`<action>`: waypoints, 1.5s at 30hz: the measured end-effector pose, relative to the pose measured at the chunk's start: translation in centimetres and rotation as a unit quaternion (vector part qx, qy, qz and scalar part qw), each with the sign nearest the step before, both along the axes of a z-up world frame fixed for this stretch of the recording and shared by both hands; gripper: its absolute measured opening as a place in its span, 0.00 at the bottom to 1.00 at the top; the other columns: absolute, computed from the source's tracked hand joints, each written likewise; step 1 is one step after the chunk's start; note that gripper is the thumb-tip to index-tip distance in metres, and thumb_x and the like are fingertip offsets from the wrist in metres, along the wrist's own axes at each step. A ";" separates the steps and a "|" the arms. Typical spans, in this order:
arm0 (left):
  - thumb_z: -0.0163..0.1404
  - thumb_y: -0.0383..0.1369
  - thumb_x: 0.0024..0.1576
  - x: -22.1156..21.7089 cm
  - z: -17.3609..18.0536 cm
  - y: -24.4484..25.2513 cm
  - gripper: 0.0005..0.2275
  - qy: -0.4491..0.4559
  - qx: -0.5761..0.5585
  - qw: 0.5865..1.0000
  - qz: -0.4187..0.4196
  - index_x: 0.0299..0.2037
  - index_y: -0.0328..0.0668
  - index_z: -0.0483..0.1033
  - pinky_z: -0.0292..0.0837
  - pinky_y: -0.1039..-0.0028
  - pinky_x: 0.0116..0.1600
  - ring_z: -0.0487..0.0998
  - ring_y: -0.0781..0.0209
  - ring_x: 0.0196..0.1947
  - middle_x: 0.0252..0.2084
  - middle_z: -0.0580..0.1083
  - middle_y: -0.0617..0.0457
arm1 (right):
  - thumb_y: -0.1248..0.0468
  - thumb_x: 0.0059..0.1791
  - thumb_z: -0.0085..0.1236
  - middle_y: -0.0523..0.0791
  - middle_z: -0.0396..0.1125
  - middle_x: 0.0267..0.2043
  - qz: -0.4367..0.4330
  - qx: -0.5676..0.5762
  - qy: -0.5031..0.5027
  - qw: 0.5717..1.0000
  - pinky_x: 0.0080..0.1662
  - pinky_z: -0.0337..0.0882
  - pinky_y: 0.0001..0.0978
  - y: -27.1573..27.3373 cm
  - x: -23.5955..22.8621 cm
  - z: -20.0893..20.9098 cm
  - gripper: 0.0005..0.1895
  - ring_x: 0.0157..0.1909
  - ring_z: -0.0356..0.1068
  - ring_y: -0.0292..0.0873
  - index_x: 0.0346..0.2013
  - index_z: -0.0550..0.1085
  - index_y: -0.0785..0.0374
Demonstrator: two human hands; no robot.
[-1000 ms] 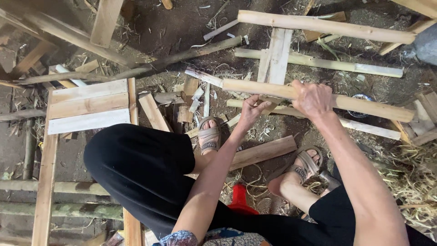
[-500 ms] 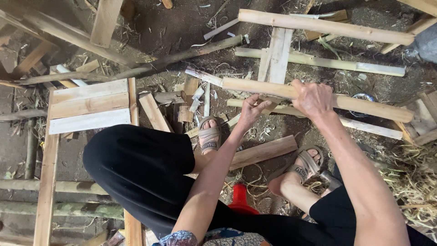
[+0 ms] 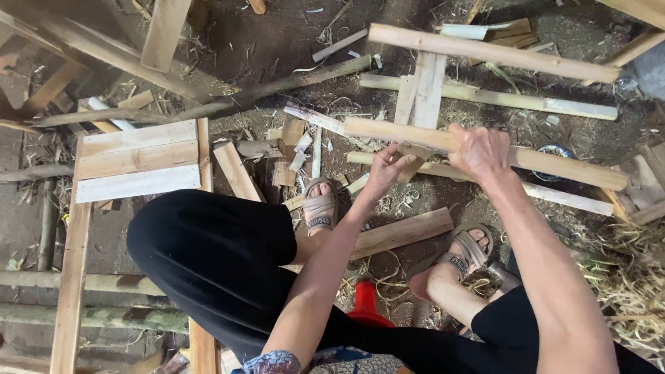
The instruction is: The person sits on the ground assembling a small frame from bamboo poles and wooden slats. They fit slats across the poles, tap joints with a wooden mallet, reposition pieces, and press the joints together by hand to align the structure.
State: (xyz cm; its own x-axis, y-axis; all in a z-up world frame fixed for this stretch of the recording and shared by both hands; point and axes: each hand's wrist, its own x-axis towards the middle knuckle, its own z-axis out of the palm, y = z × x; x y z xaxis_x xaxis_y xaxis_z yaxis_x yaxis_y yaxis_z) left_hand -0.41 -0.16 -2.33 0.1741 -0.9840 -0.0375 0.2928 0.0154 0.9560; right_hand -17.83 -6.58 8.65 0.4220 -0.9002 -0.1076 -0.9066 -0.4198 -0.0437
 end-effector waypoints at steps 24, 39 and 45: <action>0.59 0.36 0.44 1.8 -7.4 -0.3 0.08 -0.468 0.091 0.809 -0.344 0.25 0.42 0.75 0.73 0.81 0.27 0.75 0.70 0.24 0.25 0.76 0.59 | 0.56 0.44 0.52 0.45 0.74 0.27 -0.214 0.219 0.049 0.951 0.20 0.61 0.25 -3.1 -7.3 16.1 0.31 0.18 0.62 0.38 0.62 0.61 0.44; 0.44 0.28 0.44 4.4 -10.9 -3.1 0.18 -0.767 0.077 0.601 -0.211 0.46 0.49 0.60 0.53 0.49 0.55 0.61 0.50 0.49 0.45 0.64 0.46 | 0.73 0.42 0.60 0.62 0.70 0.35 -0.326 0.277 -0.125 0.895 0.21 0.65 0.41 -7.8 -16.0 11.8 0.31 0.21 0.65 0.55 0.59 0.63 0.72; 0.45 0.29 0.49 6.0 -10.2 -3.1 0.17 -0.716 0.010 0.653 -0.247 0.50 0.47 0.64 0.59 0.57 0.51 0.67 0.50 0.49 0.53 0.65 0.46 | 0.71 0.42 0.62 0.59 0.71 0.41 -0.313 0.267 -0.051 0.910 0.24 0.68 0.40 -9.0 -13.5 12.8 0.36 0.24 0.68 0.53 0.64 0.60 0.64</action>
State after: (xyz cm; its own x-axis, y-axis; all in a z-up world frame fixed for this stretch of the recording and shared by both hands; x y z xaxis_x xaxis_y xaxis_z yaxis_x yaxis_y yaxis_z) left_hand 5.59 -3.24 -12.48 -0.2936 -0.9352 -0.1981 -0.9369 0.2404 0.2538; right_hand -31.35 -15.58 21.50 -0.1226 -0.7988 -0.5890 -0.9404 0.2831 -0.1882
